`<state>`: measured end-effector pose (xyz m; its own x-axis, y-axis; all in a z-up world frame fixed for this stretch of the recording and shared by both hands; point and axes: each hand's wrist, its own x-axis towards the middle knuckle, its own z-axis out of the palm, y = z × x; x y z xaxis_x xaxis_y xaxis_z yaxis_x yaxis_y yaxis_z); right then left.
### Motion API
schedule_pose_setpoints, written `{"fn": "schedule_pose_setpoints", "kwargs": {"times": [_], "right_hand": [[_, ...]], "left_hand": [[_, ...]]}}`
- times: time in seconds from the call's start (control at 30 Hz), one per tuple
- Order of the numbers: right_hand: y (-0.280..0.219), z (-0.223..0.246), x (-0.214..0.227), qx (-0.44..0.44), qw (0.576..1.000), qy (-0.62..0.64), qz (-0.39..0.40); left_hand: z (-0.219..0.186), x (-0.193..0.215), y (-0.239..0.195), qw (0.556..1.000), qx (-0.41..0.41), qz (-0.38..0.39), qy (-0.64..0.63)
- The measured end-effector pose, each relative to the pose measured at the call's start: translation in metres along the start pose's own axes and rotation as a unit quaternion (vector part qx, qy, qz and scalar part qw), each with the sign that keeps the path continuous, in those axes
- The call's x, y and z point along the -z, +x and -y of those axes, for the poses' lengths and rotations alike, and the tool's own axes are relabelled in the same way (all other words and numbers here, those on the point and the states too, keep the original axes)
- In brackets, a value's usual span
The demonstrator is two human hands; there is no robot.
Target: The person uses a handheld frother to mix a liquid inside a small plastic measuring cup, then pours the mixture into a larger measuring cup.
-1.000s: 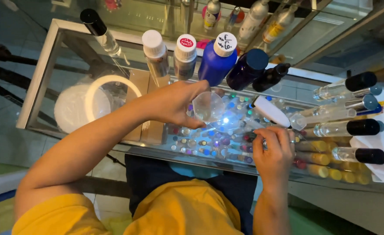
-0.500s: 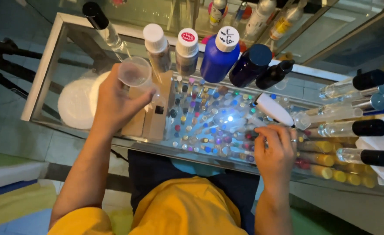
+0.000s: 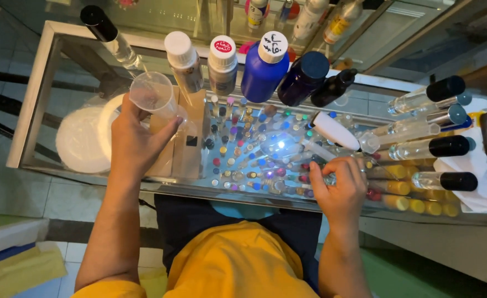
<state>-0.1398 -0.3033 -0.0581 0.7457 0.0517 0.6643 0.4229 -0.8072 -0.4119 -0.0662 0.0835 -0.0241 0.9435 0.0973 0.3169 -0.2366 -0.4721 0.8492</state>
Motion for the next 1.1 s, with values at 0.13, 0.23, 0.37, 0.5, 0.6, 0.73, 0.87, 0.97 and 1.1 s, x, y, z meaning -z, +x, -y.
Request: {"fn": "schedule_pose_setpoints", "kwargs": {"times": [0.13, 0.23, 0.37, 0.5, 0.6, 0.73, 0.87, 0.97, 1.1], "right_hand": [[-0.002, -0.002, -0.001, -0.008, 1.000, 0.003, -0.001], [0.000, 0.001, -0.001, -0.011, 1.000, 0.013, 0.006], [0.004, 0.005, -0.001, -0.004, 1.000, 0.002, -0.009], [0.014, 0.023, 0.011, 0.005, 1.000, -0.023, 0.020], [0.017, 0.032, 0.017, 0.024, 0.997, 0.069, -0.032], [-0.020, 0.069, -0.003, -0.028, 0.962, 0.269, 0.031], [-0.022, 0.126, -0.030, 0.064, 0.899, 0.425, 0.080], [-0.026, 0.167, -0.053, 0.052, 0.889, 0.455, -0.016], [-0.047, 0.207, -0.083, -0.071, 0.851, 0.487, -0.185]], "left_hand": [[0.000, -0.001, -0.001, 1.000, -0.011, -0.003, 0.023], [-0.003, -0.001, -0.003, 0.998, -0.040, -0.013, 0.055], [-0.001, 0.001, 0.001, 0.991, -0.115, -0.019, 0.062], [-0.026, 0.002, -0.012, 0.929, -0.279, -0.208, 0.125], [0.022, -0.022, -0.086, 0.868, -0.220, -0.296, 0.332], [-0.057, -0.116, -0.114, 0.922, -0.321, -0.072, -0.205], [-0.077, -0.141, -0.138, 0.925, -0.330, 0.066, -0.178], [-0.093, -0.148, -0.161, 0.945, -0.306, 0.066, 0.094], [-0.112, -0.153, -0.190, 0.802, -0.201, 0.051, 0.561]]}}
